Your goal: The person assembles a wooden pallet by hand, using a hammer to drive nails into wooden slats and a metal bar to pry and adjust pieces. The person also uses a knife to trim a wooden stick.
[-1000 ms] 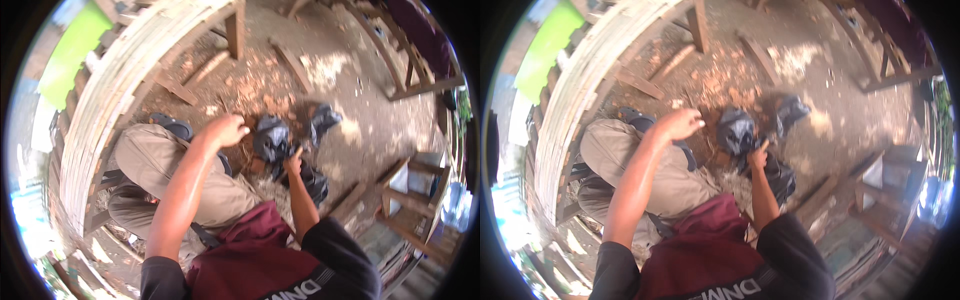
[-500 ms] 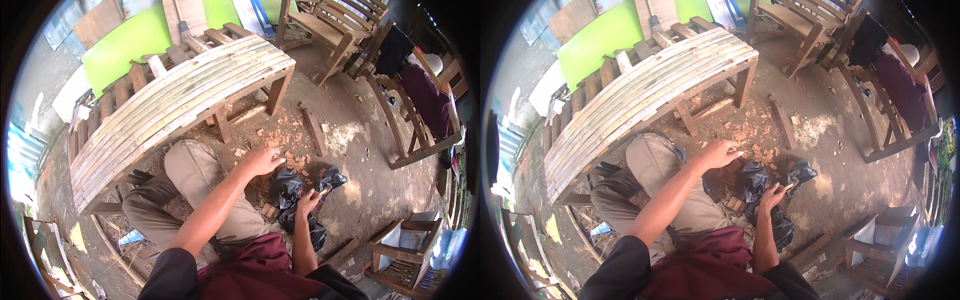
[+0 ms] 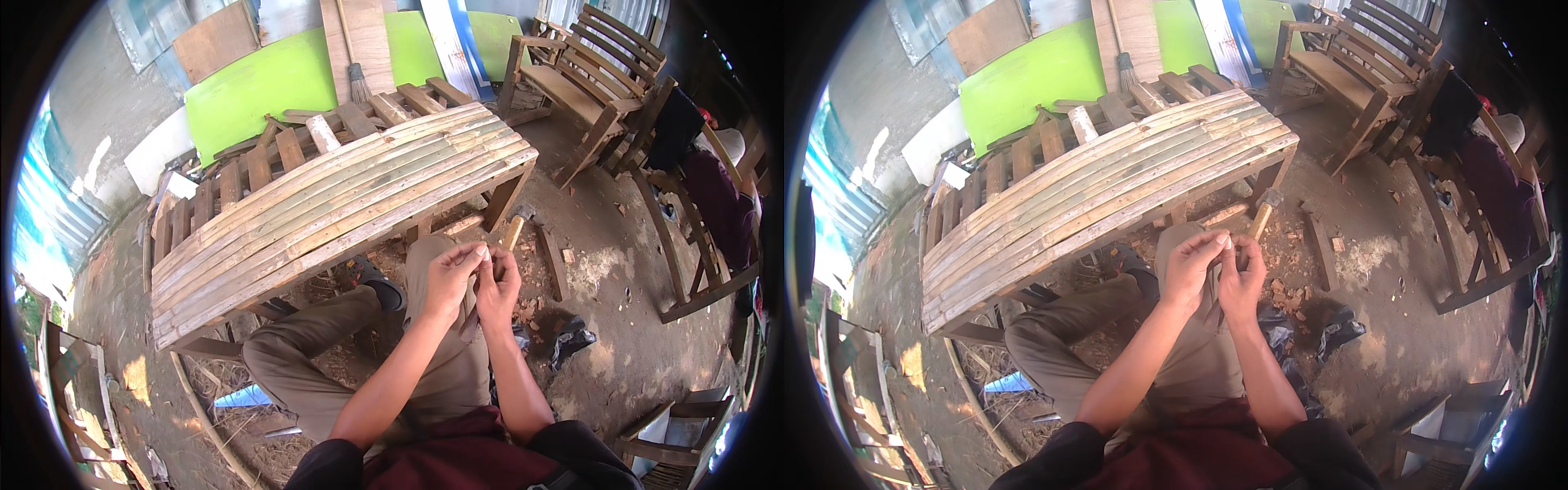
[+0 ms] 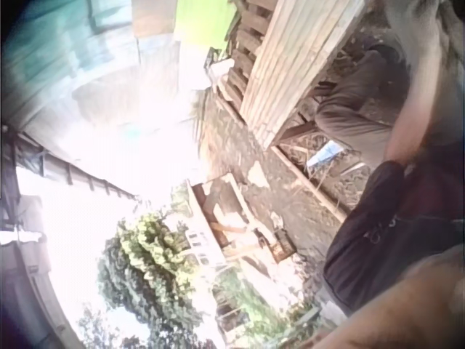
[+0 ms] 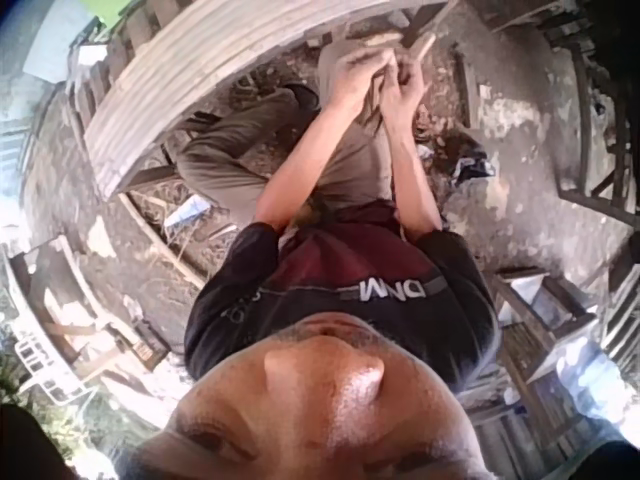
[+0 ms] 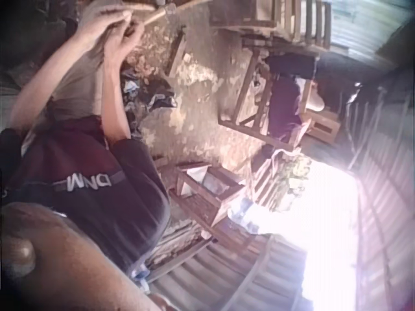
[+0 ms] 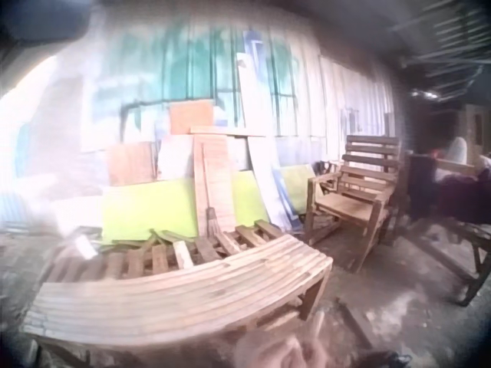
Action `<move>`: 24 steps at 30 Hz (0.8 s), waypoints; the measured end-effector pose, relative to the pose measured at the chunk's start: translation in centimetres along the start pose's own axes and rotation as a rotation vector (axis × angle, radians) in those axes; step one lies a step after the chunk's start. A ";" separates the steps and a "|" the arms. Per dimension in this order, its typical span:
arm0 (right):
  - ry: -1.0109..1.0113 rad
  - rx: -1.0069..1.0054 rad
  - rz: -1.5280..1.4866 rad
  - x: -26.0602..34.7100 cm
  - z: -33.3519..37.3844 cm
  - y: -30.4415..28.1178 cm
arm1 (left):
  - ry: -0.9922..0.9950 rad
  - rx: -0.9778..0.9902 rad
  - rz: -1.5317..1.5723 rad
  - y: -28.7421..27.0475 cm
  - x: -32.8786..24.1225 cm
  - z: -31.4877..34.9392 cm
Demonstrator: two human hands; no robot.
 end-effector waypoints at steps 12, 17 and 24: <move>0.204 0.221 -0.308 -1.4 -10.8 14.5 | 0.308 -0.421 -0.291 -14.9 -11.2 -5.8; 0.250 0.295 -0.314 -7.3 -17.5 18.5 | 0.366 -0.298 -0.702 -15.4 -11.9 -9.2; 0.343 0.287 -0.213 -8.7 -17.4 18.5 | 0.387 -0.157 -1.092 -16.5 -15.2 -16.4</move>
Point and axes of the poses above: each hand's wrist, its own z-axis away from the middle knuckle, its own y-axis out of the palm, x = y × z, the point moved 5 cm from there along -z, towards the middle knuckle, and after that the axes turned 10 degrees about -z, right-handed, at the moved point
